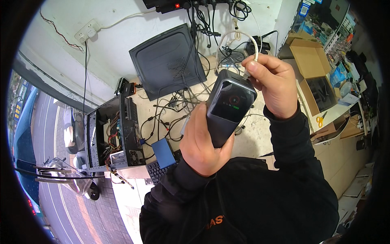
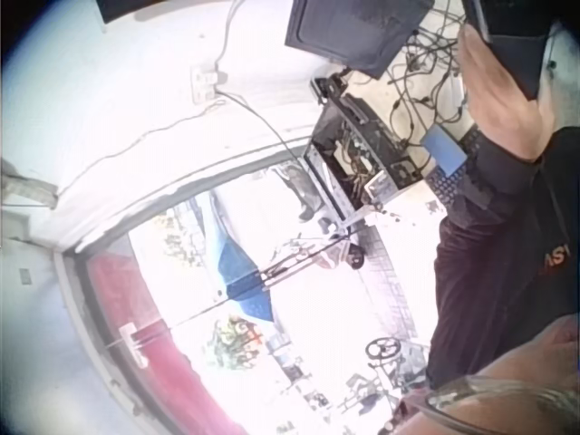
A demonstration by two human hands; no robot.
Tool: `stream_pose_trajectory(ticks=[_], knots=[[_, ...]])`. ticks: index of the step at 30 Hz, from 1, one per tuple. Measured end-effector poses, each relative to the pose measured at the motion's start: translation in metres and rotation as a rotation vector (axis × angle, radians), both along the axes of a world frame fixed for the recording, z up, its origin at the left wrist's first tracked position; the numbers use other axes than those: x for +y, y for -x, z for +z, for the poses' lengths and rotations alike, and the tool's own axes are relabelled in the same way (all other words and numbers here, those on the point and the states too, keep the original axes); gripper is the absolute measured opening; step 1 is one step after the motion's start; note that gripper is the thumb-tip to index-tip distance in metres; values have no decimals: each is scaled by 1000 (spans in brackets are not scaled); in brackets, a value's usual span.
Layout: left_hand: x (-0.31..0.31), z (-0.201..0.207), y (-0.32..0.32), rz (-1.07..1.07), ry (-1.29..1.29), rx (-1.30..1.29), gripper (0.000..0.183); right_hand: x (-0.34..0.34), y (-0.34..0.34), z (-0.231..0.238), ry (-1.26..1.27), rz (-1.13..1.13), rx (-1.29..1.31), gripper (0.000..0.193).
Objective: The person organizes a cluttered workbench by moving a keyboard, picking up and inspecting a power bank, and handling various cables and small electronic components. The person also picks up a hard drive and a pair of scissors during the process.
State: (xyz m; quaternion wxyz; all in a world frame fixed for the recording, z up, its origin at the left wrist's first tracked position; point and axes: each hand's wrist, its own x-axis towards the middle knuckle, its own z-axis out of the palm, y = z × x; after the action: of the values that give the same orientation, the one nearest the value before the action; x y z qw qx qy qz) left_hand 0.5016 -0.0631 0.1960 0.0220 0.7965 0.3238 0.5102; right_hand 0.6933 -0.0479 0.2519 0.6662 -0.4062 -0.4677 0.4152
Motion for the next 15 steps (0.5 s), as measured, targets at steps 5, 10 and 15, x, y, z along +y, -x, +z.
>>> stream_pose_trajectory(ticks=[5, 10, 15], knots=[[1, 1, 0, 10, -4, 6, 78, -1, -3, 0, -12, 15, -15, 19], [0, 0, 0, 7, 11, 8, 79, 0, 0, -1, 20, -15, -3, 19], [0, 0, 1, 1, 16, 2, 80, 0, -2, -2, -9, 18, 1, 18]])
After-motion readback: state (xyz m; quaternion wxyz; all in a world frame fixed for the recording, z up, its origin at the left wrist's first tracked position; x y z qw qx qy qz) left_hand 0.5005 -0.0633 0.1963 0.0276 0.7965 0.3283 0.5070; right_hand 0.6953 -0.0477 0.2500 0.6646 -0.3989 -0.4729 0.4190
